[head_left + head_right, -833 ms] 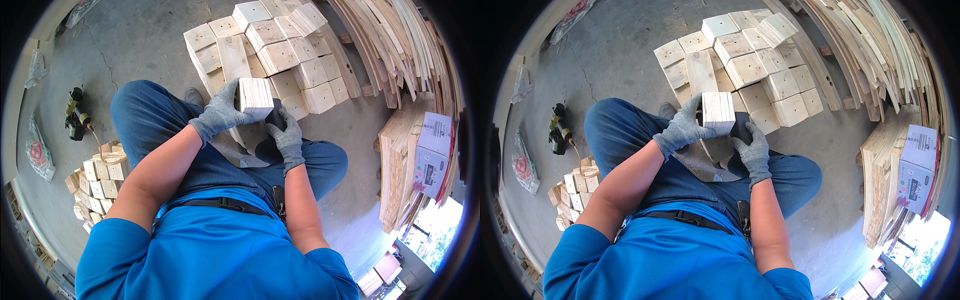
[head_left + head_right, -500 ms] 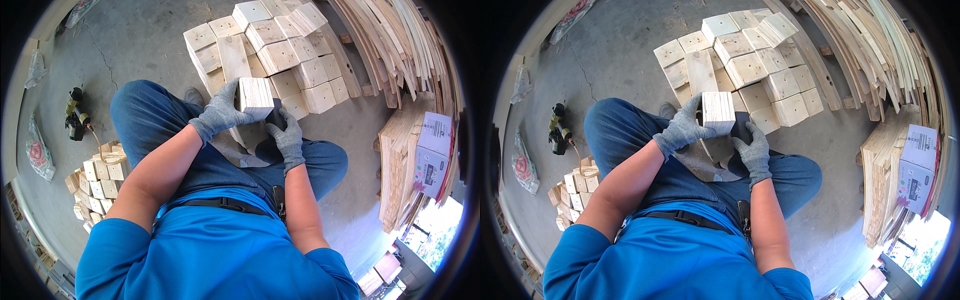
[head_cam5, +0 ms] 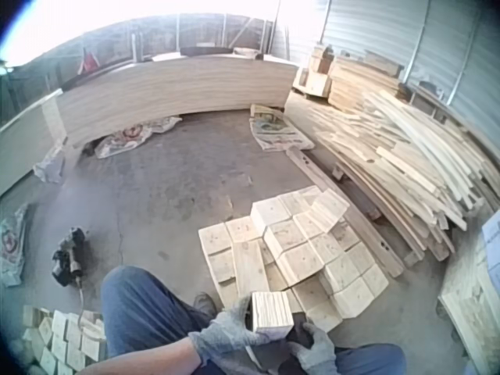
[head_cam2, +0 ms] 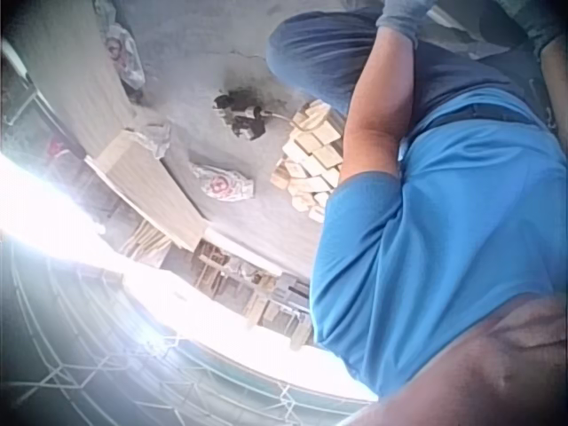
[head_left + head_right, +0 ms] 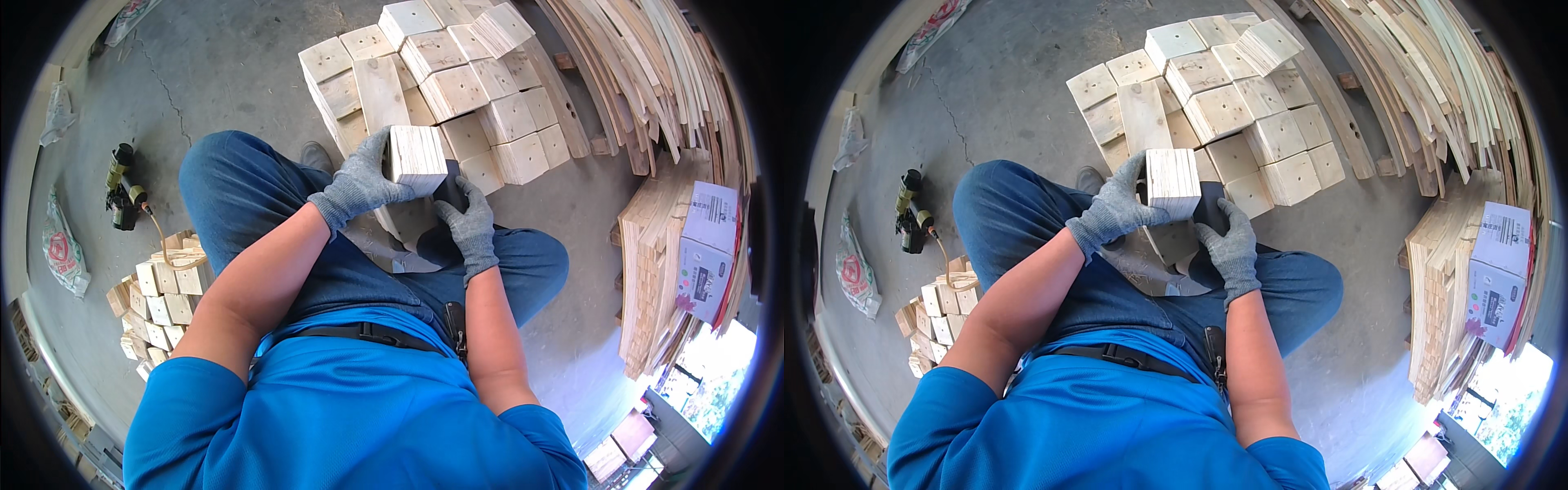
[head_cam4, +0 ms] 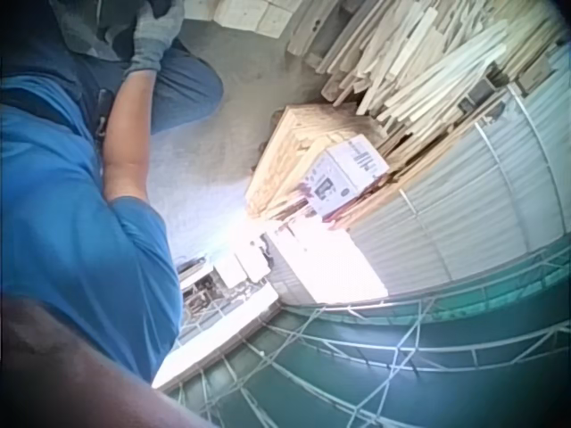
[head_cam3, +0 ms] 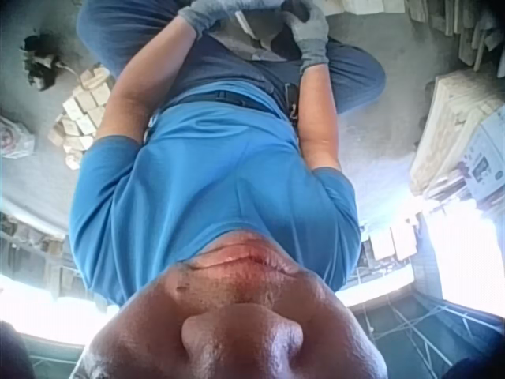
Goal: The person sits on the floor and sands small rectangular wooden blocks using a sanding block. They pick up each block, sand the edges and faces, and place the finished pieces onto a growing stack.
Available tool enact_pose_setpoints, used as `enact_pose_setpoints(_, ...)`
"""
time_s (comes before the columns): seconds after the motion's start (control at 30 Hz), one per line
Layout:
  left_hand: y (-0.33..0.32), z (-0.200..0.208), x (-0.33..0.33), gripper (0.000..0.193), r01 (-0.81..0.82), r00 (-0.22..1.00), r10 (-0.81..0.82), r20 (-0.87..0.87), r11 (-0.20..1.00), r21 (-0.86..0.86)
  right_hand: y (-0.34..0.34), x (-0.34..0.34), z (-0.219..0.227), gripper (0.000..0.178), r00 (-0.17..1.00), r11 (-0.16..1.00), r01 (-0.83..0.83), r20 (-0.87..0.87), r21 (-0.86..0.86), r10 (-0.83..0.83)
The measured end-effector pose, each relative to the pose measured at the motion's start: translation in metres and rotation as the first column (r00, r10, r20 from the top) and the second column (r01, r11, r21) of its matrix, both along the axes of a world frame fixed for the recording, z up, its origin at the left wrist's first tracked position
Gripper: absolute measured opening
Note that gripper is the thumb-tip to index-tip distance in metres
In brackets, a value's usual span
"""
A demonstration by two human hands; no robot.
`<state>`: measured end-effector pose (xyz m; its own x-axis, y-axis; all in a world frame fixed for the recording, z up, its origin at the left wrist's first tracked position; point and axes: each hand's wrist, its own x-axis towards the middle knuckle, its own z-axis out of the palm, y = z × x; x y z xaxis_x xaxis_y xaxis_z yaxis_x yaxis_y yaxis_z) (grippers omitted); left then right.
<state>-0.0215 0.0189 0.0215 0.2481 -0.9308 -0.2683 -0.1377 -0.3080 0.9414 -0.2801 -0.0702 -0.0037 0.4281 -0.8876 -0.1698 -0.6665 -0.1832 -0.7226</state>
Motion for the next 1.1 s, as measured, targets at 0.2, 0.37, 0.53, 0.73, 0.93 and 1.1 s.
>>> enact_pose_setpoints(0.2,0.0,-0.014,0.001,0.125,-0.004,1.0,0.004,0.0,1.0,-0.026,0.0,0.003,0.003,0.072,1.0,1.0,0.008,-0.023,0.029,-0.007)
enact_pose_setpoints(0.37,-0.001,-0.01,0.001,0.126,0.011,1.0,-0.011,-0.002,1.0,-0.019,0.001,0.003,0.007,0.072,0.999,1.0,0.005,-0.039,0.027,-0.004)
enact_pose_setpoints(0.53,0.0,-0.01,0.0,0.124,-0.003,1.0,0.003,0.022,1.0,-0.023,0.001,0.004,0.01,0.072,0.999,0.999,0.01,-0.03,0.036,-0.009)
enact_pose_setpoints(0.73,0.001,-0.009,0.001,0.124,-0.007,0.999,0.007,-0.034,1.0,-0.009,0.001,0.004,0.008,0.071,1.0,1.0,-0.001,-0.026,0.001,0.001)
enact_pose_setpoints(0.93,-0.001,-0.009,0.001,0.129,0.009,1.0,-0.009,0.002,1.0,0.027,0.001,0.002,0.003,0.07,1.0,1.0,0.0,-0.006,0.0,0.0)
enact_pose_setpoints(1.1,-0.001,-0.008,0.002,0.134,0.016,0.999,-0.018,0.045,0.999,0.049,0.001,0.002,0.002,0.071,1.0,1.0,-0.003,0.0,-0.003,0.003)
